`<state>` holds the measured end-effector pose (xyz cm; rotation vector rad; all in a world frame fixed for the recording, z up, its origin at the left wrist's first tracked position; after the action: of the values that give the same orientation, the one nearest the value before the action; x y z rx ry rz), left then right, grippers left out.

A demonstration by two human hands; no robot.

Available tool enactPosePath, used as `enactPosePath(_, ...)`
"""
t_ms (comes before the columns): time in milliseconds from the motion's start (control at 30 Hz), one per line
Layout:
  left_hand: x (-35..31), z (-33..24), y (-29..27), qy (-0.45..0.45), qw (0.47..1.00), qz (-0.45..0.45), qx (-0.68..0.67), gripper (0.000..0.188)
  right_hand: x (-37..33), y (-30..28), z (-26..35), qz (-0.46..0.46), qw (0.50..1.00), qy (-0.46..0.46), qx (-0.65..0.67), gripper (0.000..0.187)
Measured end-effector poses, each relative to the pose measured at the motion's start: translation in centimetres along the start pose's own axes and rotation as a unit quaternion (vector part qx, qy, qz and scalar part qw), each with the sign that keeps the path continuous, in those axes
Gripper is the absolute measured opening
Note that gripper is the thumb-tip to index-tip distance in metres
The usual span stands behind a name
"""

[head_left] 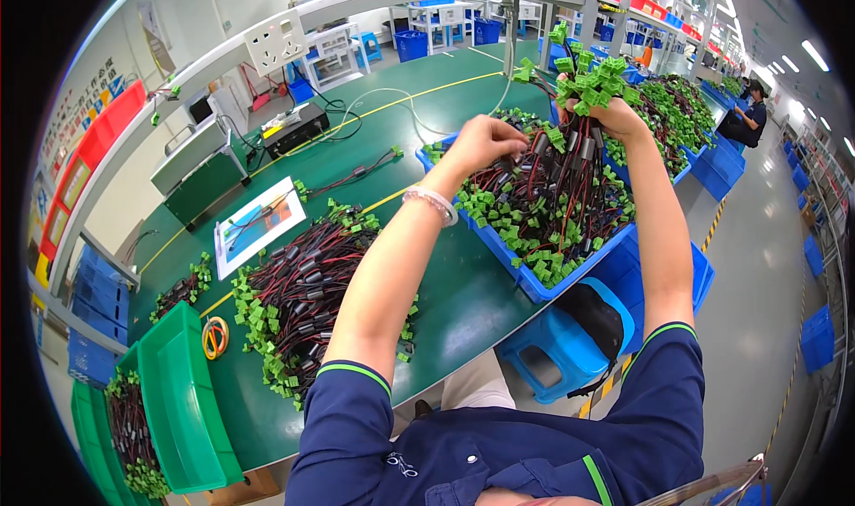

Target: The person transfers a bundle of wire harnesses from a blue container onto the workbench, connects the green terminal connectors together by hand, and places the assembled wire harness bundle into a green container.

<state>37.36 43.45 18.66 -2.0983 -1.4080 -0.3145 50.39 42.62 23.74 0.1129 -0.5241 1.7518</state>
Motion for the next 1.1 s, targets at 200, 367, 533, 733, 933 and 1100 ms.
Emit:
enactPosePath(200,1.1,-4.3,-1.0,0.022,0.996,-0.025,-0.08,0.02,0.4,-0.2,0.5,0.013,0.998,-0.03,-0.046,0.042)
enactPosePath(367,2.0,-5.7,-1.2,0.01,0.998,0.037,-0.055,0.022,0.4,-1.2,0.8,-0.009,0.998,-0.037,-0.051,0.045)
enactPosePath(533,1.2,-5.3,-0.5,-0.019,0.984,0.175,0.019,0.02,-0.1,-1.7,2.3,-0.01,0.999,-0.041,-0.023,0.042)
enactPosePath(733,2.1,-6.8,0.9,0.099,0.97,0.09,0.201,0.015,0.8,-0.2,5.2,-0.077,0.984,-0.151,-0.058,0.044)
enactPosePath(933,-1.7,-0.2,1.4,0.075,0.915,0.196,0.344,0.02,-1.0,6.5,6.2,0.052,0.984,-0.164,-0.056,0.041)
enactPosePath(1100,-1.8,-0.8,-4.9,0.125,0.956,-0.119,0.237,0.019,-1.8,7.6,5.6,0.054,0.984,-0.165,-0.038,0.037)
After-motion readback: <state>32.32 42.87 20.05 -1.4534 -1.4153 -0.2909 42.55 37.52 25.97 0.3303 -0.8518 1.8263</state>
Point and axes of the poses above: each hand's wrist, its own x-axis towards the middle knuckle, its own y-axis out of the palm, z = x × y, the point moved 10 cm from there along x, towards the middle knuckle, and after that the axes turned 9 degrees about -z, right-handed, at the moved point
